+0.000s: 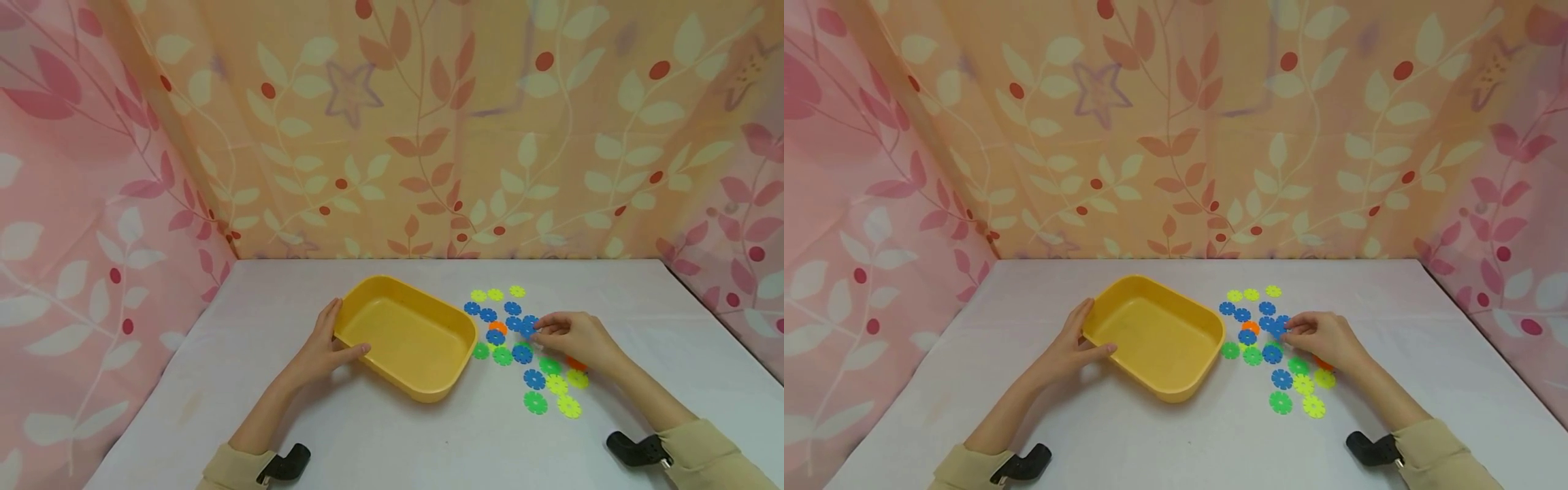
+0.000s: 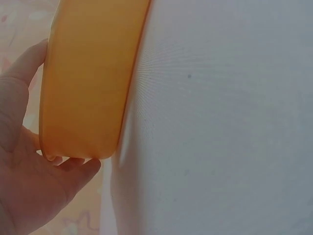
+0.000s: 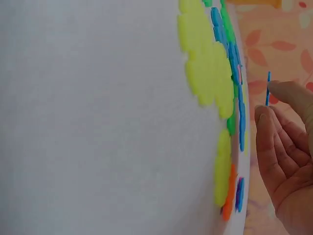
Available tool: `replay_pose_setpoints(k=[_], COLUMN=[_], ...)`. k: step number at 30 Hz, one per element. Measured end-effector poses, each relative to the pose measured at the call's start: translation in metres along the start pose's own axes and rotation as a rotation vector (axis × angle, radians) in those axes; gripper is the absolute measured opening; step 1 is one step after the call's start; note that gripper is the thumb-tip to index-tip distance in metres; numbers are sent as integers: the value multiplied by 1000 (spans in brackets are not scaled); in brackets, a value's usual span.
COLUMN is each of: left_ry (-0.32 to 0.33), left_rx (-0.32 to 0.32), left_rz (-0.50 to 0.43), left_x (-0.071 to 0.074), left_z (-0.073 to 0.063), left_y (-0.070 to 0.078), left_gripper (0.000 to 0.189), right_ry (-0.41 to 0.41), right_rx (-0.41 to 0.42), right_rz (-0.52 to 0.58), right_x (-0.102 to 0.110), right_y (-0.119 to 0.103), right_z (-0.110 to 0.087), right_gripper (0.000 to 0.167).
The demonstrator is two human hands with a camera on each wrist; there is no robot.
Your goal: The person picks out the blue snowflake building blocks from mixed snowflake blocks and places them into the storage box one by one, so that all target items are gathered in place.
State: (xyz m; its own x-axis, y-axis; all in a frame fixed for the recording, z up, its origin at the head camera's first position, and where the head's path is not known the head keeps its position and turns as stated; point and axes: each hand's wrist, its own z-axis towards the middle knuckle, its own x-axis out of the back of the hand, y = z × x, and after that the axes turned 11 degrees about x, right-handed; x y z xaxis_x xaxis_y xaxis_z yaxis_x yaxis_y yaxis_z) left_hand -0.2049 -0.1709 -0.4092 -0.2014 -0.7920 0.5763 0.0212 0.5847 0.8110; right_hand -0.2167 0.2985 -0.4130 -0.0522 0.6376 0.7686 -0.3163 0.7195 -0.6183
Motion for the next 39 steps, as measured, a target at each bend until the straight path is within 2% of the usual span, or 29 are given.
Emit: replay_pose_setpoints(k=[6, 11, 13, 18, 20, 23, 26, 29, 34, 36, 39], left_ry=[18, 10, 6, 9, 7, 2, -10, -24, -26, -17, -11], left_rx=[-1, -7, -6, 3, 6, 13, 16, 9, 14, 15, 9], left_rz=[24, 37, 35, 29, 27, 20, 9, -8, -7, 2, -8], left_x=[2, 0, 0, -1, -2, -3, -5, -7, -8, -8, -7], left_z=[-3, -4, -4, -4, -4, -4, -3, -2, -2, -2, -2], left_y=[0, 1, 1, 2, 3, 4, 5, 5, 5, 4, 1], left_gripper=[113, 113, 113, 113, 113, 112, 112, 112, 111, 111, 111], right_ry=[-26, -82, -96, -111, -119, -145, -180, -275, -462, -517, -581], right_rx=[22, 80, 105, 229, 298, 342, 375, 388, 484, 518, 526], right_rz=[198, 328, 358, 397, 399, 398, 367, 353, 225, 191, 184], right_x=[-4, -13, -18, -32, -40, -55, -73, -91, -116, -125, -137], right_y=[-37, -78, -98, -150, -166, -186, -193, -191, -180, -178, -177], right_z=[20, 47, 61, 98, 113, 132, 148, 157, 166, 169, 172], right_gripper=[47, 44, 41, 31, 28, 24, 23, 21, 17, 15, 16])
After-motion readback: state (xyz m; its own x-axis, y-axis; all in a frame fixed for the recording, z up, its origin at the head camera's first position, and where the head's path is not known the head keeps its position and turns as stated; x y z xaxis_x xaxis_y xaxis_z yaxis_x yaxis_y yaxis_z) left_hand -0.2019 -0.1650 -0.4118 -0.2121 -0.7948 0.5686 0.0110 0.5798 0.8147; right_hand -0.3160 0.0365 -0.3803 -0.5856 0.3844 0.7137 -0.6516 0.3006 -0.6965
